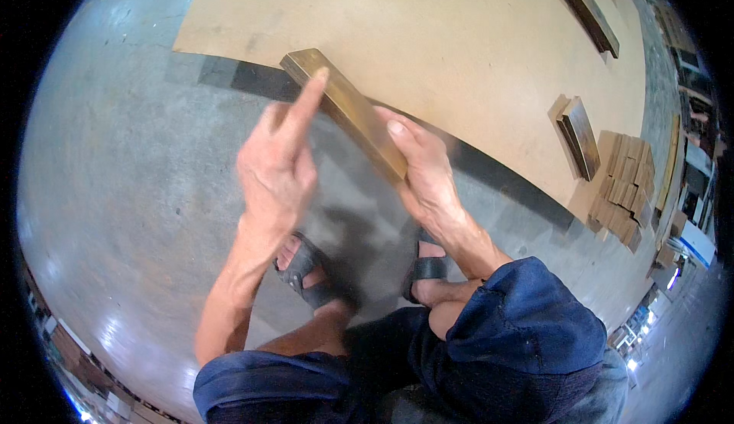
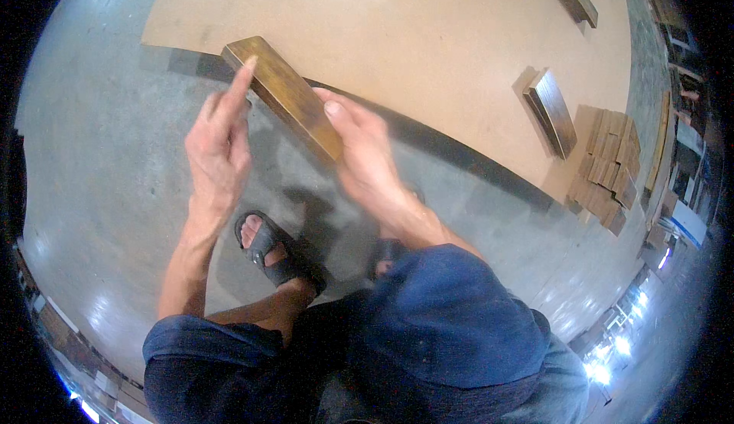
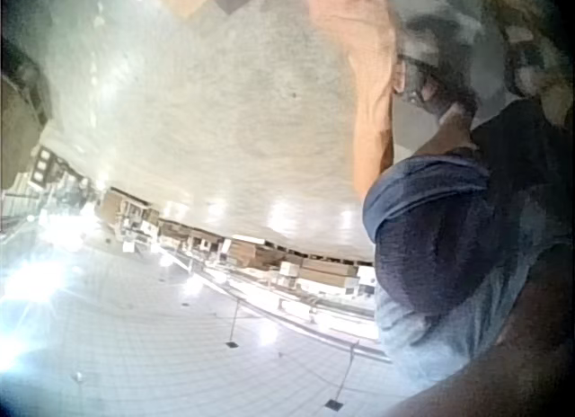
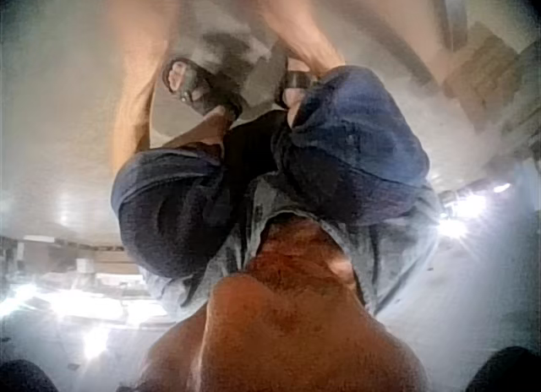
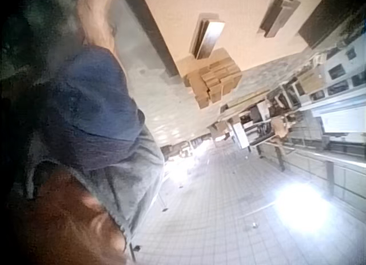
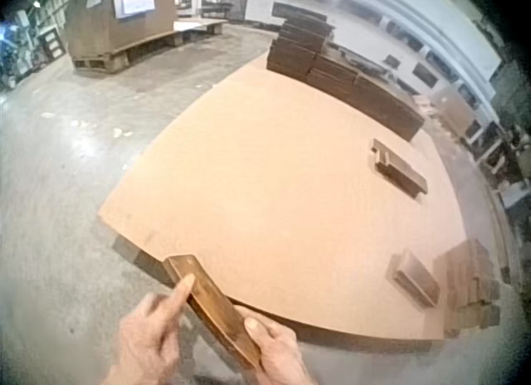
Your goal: The person processes rectangular wood blocks by rubbing their surfaces with a small tool and picking them up individually to move them between different stacks on a large board.
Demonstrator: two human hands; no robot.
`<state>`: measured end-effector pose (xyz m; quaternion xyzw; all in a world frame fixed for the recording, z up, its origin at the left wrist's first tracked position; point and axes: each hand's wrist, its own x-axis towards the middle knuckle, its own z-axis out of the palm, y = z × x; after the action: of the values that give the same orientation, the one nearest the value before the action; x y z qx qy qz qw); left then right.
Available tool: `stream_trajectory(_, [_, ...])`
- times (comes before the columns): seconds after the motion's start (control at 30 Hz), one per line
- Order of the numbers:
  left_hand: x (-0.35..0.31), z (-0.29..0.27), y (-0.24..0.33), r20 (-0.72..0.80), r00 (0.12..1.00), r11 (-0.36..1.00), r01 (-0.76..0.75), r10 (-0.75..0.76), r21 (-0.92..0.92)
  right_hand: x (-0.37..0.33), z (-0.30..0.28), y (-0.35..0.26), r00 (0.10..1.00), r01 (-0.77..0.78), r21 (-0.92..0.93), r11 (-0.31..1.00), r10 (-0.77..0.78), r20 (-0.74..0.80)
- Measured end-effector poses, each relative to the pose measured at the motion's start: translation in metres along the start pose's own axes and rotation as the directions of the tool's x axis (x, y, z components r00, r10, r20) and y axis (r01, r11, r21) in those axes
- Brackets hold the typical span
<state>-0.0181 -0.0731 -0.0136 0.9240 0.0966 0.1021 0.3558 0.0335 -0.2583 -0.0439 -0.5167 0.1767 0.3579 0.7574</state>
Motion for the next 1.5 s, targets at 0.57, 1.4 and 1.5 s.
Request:
stream_trajectory(0.57, [-0.019, -0.002, 0.020, 0.218, 0.974, 0.998, -0.067, 0.063, 0.013, 0.001, 0.001, -0.006, 0.995, -0.087, 0.135, 0.987, 0.081, 0.054])
stream_trajectory(1.4, [-0.037, 0.003, 0.010, 0.288, 0.779, 0.267, 0.496, -0.557, -0.826, 0.003, 0.009, -0.012, 0.965, 0.174, -0.241, 0.955, -0.116, 0.236])
stream_trajectory(1.5, [-0.033, 0.009, 0.019, 0.367, 0.780, 0.081, 0.467, -0.507, -0.881, 0.004, 0.009, -0.010, 0.936, 0.158, -0.018, 0.987, -0.144, 0.321])
